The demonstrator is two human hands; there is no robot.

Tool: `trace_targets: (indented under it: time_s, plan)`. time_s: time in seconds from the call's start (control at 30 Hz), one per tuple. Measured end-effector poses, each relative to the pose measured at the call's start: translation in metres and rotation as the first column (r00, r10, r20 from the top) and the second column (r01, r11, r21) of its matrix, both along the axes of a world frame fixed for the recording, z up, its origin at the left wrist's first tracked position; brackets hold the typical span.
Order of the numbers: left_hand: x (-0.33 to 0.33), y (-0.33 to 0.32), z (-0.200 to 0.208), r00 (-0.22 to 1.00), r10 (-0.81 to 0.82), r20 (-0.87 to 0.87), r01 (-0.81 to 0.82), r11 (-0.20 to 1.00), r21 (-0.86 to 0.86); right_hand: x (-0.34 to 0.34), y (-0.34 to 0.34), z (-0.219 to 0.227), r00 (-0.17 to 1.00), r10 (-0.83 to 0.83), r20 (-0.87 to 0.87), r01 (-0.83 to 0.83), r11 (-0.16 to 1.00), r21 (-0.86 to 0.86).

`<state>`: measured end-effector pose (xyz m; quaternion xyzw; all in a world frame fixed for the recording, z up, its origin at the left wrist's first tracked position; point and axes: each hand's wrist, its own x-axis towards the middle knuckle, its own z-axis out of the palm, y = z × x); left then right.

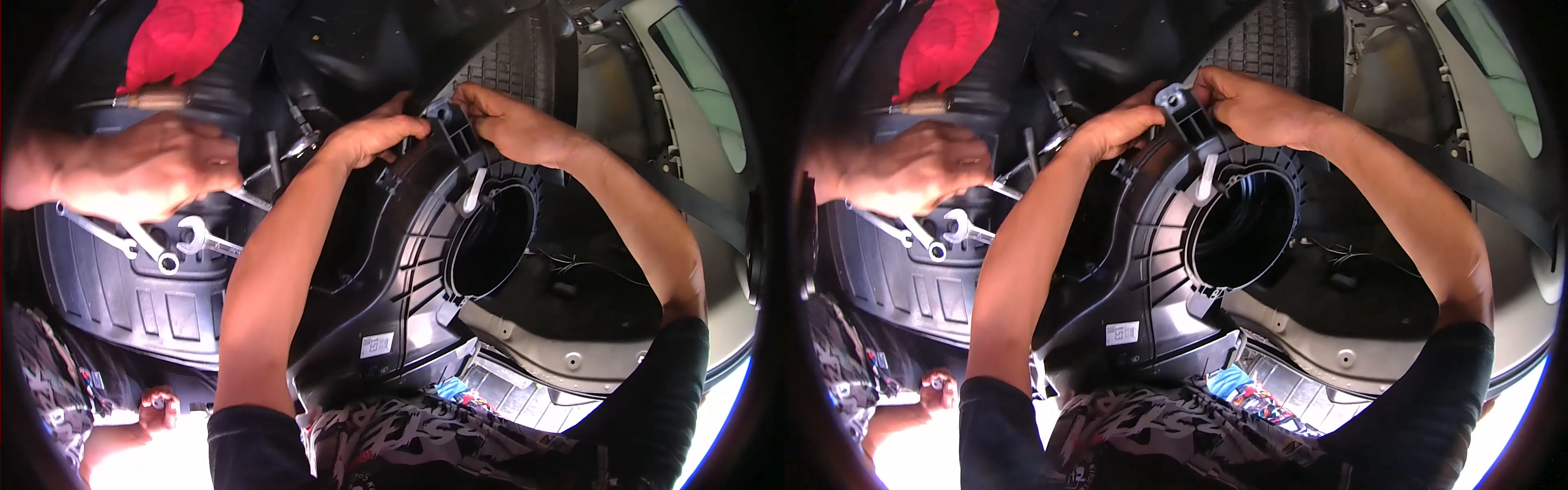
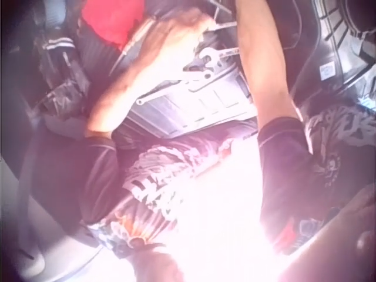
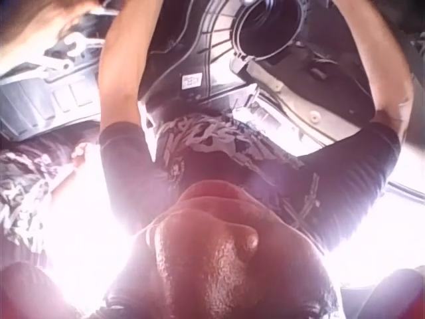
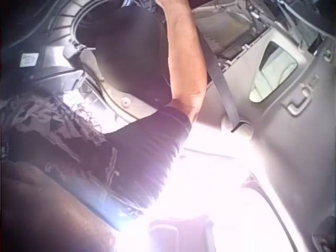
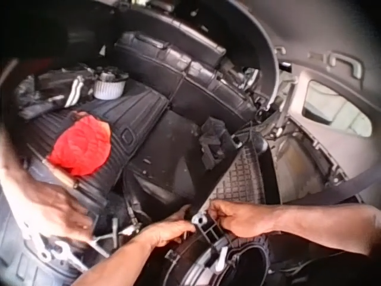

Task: Installing or repairing a large plastic component, likely an HVAC or blower motor assembly, inside a vehicle's rear interior area.

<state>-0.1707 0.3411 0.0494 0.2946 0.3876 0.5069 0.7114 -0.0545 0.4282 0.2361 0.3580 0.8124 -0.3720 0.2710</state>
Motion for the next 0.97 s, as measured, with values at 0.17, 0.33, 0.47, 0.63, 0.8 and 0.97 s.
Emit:
trace_targets:
  time_s: [0.17,0.33,0.47,0.63,0.8,0.97]
  plan:
    - [-0.006,-0.010,0.035,0.999,-0.040,-0.034,0.042,0.997,0.061,0.006,-0.009,0.052,0.992,0.109,0.060,-0.108,0.994,-0.032]
    - [-0.013,-0.030,0.051,0.977,0.118,0.175,-0.148,0.975,0.164,0.006,-0.037,0.085,0.837,0.542,-0.080,-0.488,0.804,0.340]
    - [-0.013,-0.026,0.073,0.982,0.139,0.132,-0.166,0.959,0.231,0.015,-0.044,0.093,0.878,0.478,-0.036,-0.414,0.794,0.445]
    - [-0.008,-0.024,0.087,0.981,0.096,0.170,-0.127,0.974,0.186,0.022,-0.039,0.100,0.908,0.419,0.012,-0.397,0.852,0.341]
    - [-0.010,-0.023,0.088,0.986,0.097,0.138,-0.118,0.981,0.155,0.025,-0.032,0.091,0.901,0.430,-0.059,-0.385,0.854,0.351]
    - [-0.009,-0.018,0.061,0.988,0.137,0.073,-0.140,0.989,0.036,0.004,-0.021,0.060,0.877,0.480,0.018,-0.453,0.814,0.364]
